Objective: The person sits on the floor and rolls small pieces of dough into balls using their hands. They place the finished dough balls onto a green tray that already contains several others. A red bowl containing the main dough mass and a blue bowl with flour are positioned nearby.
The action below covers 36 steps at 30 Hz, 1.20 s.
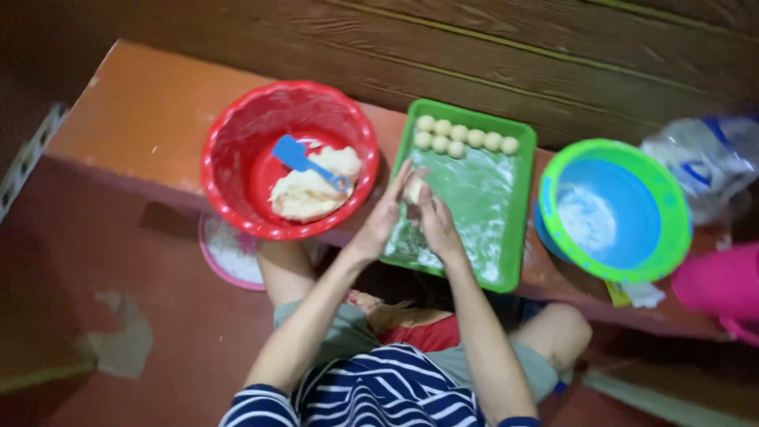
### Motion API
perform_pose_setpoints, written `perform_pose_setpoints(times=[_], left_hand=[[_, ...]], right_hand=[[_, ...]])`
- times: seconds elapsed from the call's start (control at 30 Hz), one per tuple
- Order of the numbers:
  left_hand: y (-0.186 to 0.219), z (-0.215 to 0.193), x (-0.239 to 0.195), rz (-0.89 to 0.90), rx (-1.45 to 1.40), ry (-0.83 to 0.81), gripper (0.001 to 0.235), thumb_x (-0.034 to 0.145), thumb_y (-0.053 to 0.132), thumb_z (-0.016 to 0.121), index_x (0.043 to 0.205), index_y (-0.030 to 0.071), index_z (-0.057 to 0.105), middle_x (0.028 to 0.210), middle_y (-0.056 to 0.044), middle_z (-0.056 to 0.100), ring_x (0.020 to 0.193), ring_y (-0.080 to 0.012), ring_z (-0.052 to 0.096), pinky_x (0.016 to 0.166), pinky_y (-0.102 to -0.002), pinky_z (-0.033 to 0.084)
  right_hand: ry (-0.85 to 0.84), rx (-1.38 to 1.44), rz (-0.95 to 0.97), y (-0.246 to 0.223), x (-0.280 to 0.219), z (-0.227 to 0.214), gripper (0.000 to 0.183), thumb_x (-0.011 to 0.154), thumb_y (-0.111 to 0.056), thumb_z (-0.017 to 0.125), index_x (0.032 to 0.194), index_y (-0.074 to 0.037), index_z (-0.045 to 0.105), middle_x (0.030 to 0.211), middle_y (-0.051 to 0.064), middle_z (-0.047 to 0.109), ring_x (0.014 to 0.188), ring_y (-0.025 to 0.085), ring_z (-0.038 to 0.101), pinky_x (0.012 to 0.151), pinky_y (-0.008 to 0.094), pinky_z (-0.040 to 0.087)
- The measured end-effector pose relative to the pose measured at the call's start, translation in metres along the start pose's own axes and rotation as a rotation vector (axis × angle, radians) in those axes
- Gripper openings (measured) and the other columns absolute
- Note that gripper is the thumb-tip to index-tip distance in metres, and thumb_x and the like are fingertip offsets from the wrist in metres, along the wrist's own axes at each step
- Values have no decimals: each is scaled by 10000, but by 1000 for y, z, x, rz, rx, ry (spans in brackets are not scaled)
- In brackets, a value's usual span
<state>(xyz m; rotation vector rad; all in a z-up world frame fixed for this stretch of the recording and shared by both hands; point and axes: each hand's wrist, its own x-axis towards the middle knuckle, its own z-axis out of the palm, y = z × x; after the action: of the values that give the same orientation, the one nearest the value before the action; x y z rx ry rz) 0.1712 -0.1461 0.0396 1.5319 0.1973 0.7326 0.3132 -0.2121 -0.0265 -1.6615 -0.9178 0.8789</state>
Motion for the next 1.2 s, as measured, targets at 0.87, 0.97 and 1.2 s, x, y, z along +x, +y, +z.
perform_pose_setpoints(times=[0.87,0.97,1.2], left_hand=[[-96,55,43,171,420,197,340,1100,288,441,1270,64,633,1188,-155,614,1120,-345,613,934,-418,535],[-102,56,43,180,456,187,333,1097,294,449,1275,78,629,1191,-134,599,1114,-325,606,924,-401,539],[-88,62,40,223,526,145,296,1084,266,485,1268,85,629,1168,-126,597,1098,-318,611,914,-397,539]], right_hand=[[192,908,-48,45,7,-67,457,1066,-238,445,1430,38,477,914,184,645,752,196,642,672,257,527],[240,821,-54,40,4,-66,444,1038,-33,507,1465,66,432,947,186,668,726,173,665,647,224,560],[263,838,51,46,3,-71,184,1116,-185,389,1151,-88,542,551,-14,374,341,47,292,317,169,248]])
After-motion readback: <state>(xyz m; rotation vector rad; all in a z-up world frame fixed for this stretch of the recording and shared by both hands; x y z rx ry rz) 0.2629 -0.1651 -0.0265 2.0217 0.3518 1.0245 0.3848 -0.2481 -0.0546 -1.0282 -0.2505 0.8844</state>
